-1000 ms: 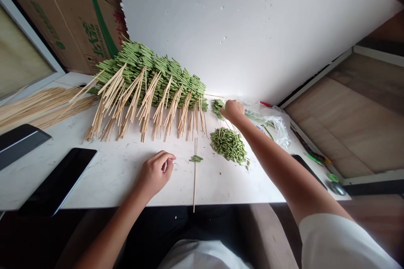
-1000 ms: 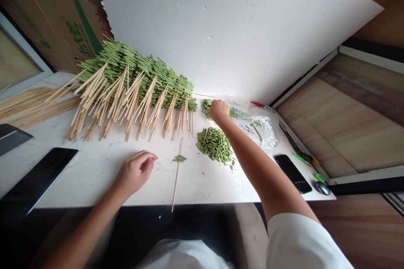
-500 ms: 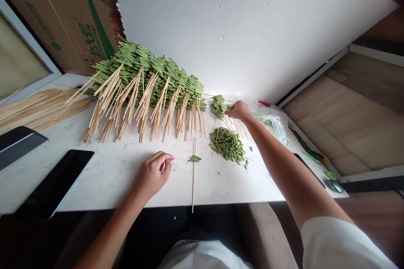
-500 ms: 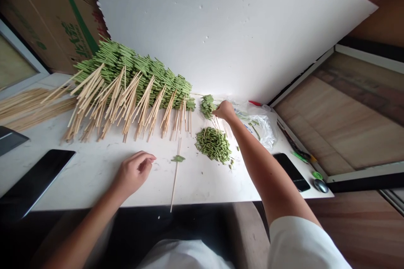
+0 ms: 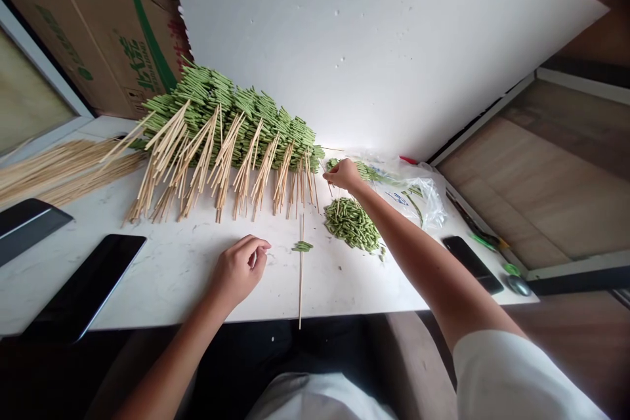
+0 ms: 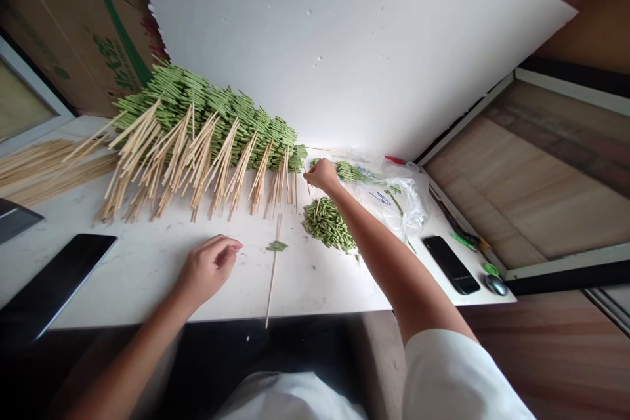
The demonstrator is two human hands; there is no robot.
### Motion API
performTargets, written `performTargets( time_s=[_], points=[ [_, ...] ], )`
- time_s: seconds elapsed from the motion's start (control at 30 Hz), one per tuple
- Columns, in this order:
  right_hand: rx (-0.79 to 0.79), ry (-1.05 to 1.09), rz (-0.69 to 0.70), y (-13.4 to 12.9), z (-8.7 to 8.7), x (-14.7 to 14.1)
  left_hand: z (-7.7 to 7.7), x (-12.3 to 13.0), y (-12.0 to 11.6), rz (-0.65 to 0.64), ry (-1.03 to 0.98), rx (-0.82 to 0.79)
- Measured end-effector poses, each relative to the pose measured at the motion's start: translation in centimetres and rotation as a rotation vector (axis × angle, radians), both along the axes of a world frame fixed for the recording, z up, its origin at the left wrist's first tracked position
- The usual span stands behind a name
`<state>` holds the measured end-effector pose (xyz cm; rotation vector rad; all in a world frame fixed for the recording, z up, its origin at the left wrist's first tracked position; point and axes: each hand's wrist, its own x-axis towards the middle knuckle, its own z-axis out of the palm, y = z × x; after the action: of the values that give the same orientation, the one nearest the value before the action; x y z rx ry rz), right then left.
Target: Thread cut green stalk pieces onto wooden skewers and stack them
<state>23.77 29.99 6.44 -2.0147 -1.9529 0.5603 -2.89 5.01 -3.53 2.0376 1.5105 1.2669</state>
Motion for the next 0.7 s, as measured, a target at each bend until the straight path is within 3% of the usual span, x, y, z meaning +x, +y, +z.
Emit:
performTargets(
  time_s=[0.43,0.7],
  points=[
    [-0.019,-0.028,0.107,-2.1,-1.2,-1.4,-0.2,-0.1,-0.1,-0.007,0.009,-0.020],
    [0.106,-0.061,0.098,-1.6,-1.6,-1.1,-0.1,0.0,-0.1,-0.012,0.016,-0.013]
  ],
)
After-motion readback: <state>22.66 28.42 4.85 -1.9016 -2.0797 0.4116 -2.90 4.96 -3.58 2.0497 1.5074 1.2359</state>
